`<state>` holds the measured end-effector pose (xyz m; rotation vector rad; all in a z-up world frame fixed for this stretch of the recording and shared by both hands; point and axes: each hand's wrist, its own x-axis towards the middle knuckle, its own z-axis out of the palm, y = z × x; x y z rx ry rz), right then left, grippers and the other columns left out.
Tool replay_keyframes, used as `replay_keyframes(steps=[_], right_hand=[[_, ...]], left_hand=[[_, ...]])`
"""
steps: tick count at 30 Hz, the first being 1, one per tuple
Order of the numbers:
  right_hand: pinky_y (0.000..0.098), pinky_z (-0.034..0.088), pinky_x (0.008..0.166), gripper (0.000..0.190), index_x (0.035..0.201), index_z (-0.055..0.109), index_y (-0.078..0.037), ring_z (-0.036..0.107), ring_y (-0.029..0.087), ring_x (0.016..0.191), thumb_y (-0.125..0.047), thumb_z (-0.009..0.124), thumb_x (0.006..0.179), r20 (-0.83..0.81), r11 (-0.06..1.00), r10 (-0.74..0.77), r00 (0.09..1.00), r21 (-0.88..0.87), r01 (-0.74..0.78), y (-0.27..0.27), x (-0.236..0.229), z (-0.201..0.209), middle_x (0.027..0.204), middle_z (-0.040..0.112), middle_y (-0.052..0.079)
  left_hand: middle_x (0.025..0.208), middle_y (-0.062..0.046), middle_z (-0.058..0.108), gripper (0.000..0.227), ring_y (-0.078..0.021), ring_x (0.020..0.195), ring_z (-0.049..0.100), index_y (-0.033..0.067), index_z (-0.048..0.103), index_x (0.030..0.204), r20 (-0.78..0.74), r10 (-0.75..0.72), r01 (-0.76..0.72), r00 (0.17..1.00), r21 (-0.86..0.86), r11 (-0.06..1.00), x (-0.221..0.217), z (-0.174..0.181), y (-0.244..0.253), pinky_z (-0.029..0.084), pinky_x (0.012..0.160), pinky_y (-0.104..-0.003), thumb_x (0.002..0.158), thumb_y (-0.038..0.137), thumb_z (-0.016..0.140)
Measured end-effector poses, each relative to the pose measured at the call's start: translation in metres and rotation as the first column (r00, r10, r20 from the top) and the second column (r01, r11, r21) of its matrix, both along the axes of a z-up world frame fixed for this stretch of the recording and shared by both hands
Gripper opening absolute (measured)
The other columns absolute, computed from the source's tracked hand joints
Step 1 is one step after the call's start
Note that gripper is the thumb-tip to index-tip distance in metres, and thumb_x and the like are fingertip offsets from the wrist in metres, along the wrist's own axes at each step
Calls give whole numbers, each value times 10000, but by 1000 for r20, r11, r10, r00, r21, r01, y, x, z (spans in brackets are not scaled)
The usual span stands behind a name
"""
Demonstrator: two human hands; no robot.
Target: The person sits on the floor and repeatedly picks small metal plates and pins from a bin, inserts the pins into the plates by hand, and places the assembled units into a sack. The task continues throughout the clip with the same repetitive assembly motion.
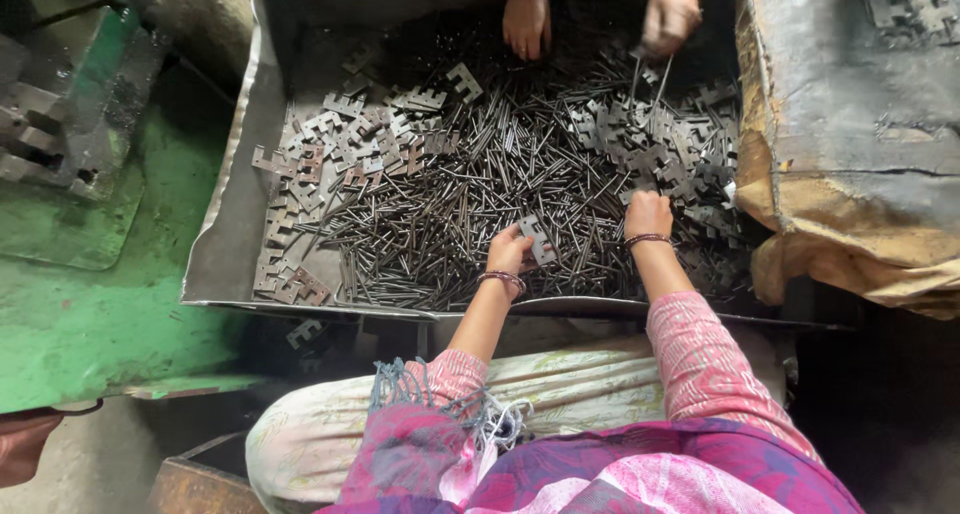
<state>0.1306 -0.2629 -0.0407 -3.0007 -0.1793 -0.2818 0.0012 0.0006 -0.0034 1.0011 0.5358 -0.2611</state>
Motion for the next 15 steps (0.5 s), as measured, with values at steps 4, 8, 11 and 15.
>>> replay_keyframes(steps=[4, 8, 11, 15], right_hand=[[464, 582, 837, 254, 990, 784, -32, 721, 392, 901, -143, 781, 762, -139, 916, -176, 974, 339, 214, -5, -6, 17, 968, 746, 225], [329, 606, 839, 302, 1085, 781, -37, 759, 213, 898, -118, 818, 797, -195, 646, -40, 980, 743, 175, 4, -29, 59, 1010, 791, 131], [245, 605, 794, 316, 1157, 752, -37, 742, 90, 901, -55, 791, 844, -197, 344, 212, 957, 932, 115, 32, -65, 91, 1055, 783, 63], [340, 584, 868, 344, 1159, 744, -38, 713, 244, 1007, -38, 788, 818, 117, 590, 579, 807, 623, -514, 68, -94, 133, 1122, 754, 110]], left_hand=[[1073, -83, 732, 329, -213, 920, 750, 70, 605, 1285, -2, 27, -27, 1000, -46, 999, -1, -4, 0, 638, 819, -433, 989, 20, 470], [1061, -83, 746, 331, -211, 901, 757, 78, 608, 1293, -3, 5, -6, 1000, -73, 997, 4, -6, -1, 629, 803, -427, 994, 40, 470], [1043, -79, 749, 310, -213, 878, 759, 68, 614, 1283, 2, -26, 26, 1000, -94, 995, 0, -7, -1, 623, 774, -422, 1016, 77, 457], [995, -82, 750, 307, -201, 822, 750, 68, 659, 1253, 14, -82, 83, 997, -85, 993, 3, -2, 1, 623, 747, -393, 1035, 116, 449]])
